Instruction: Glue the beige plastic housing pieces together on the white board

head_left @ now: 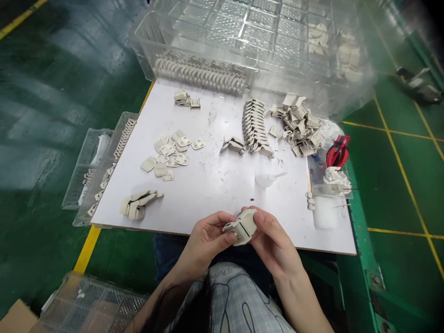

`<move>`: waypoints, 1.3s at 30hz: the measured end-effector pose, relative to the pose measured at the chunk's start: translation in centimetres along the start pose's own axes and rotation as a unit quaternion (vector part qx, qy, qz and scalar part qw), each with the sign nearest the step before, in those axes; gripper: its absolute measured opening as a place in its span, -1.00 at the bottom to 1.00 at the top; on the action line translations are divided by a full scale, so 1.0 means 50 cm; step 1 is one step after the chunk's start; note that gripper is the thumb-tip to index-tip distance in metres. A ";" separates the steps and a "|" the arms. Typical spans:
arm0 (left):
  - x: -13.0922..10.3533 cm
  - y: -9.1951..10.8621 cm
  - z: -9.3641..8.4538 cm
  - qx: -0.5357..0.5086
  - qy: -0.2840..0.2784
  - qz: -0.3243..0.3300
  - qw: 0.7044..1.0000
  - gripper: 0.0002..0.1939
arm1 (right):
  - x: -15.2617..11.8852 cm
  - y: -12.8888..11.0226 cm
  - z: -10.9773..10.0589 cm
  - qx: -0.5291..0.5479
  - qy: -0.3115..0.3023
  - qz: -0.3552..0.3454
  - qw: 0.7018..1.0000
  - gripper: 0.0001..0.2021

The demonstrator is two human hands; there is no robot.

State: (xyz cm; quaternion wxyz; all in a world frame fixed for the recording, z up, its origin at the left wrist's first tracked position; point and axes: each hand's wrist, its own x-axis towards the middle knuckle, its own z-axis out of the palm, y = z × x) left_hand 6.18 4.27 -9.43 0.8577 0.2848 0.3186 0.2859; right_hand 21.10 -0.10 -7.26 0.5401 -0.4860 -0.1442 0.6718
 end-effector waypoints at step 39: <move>0.003 0.002 0.015 0.481 0.162 0.474 0.720 -0.78 | -0.004 0.033 -0.014 -0.428 0.111 -0.511 0.738 -0.62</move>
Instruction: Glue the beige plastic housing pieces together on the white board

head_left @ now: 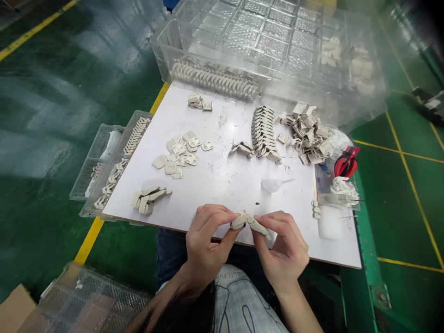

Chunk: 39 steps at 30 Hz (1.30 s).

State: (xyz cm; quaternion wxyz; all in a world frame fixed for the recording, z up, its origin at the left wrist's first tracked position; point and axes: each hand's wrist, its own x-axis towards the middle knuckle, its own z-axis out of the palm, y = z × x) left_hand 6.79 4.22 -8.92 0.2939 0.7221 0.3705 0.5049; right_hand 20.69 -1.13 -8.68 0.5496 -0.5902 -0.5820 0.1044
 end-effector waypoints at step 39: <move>0.022 0.017 -0.035 -0.074 -0.143 0.036 0.986 -0.90 | 0.028 0.037 -0.047 0.399 -0.294 0.345 0.797 -0.69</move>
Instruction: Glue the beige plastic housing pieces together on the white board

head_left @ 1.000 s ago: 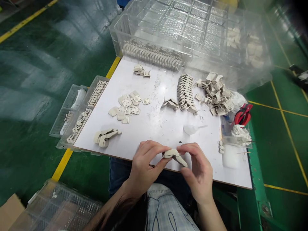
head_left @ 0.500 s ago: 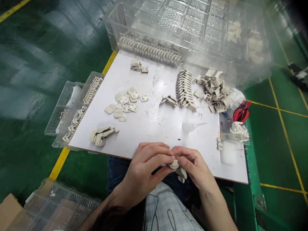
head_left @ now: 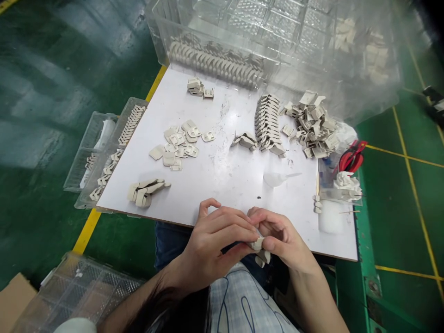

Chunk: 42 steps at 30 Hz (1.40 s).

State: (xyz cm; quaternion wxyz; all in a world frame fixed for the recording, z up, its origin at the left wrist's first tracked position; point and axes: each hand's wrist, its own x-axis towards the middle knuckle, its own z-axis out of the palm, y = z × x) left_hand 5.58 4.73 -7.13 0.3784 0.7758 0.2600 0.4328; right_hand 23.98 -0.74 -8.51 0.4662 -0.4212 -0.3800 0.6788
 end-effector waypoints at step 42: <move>-0.116 -0.045 -0.106 0.227 0.297 -0.106 0.921 -0.72 | 0.101 0.009 0.093 -0.456 0.077 -0.174 0.869 -0.84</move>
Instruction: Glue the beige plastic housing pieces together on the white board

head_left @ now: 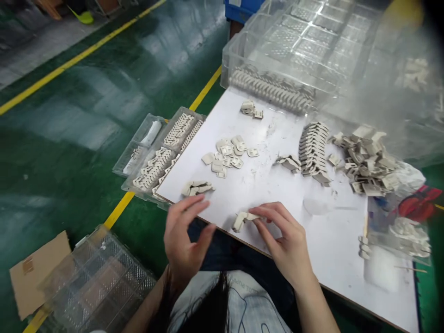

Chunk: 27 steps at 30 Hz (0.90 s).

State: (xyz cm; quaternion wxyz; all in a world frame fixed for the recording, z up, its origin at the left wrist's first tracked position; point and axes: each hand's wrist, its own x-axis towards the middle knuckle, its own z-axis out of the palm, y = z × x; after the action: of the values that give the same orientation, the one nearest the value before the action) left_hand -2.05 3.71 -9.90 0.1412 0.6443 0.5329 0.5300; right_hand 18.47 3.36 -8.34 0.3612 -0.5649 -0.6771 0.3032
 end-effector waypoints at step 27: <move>-0.009 -0.085 0.011 0.185 -0.035 -0.019 0.982 -0.41 | 0.110 -0.012 0.140 -0.053 0.007 -0.113 0.992 -0.93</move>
State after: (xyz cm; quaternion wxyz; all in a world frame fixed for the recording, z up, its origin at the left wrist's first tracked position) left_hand -3.84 5.21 -13.53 0.0481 0.6675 0.6282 0.3970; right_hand 11.78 8.65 -10.95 0.3674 -0.5052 -0.7493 0.2198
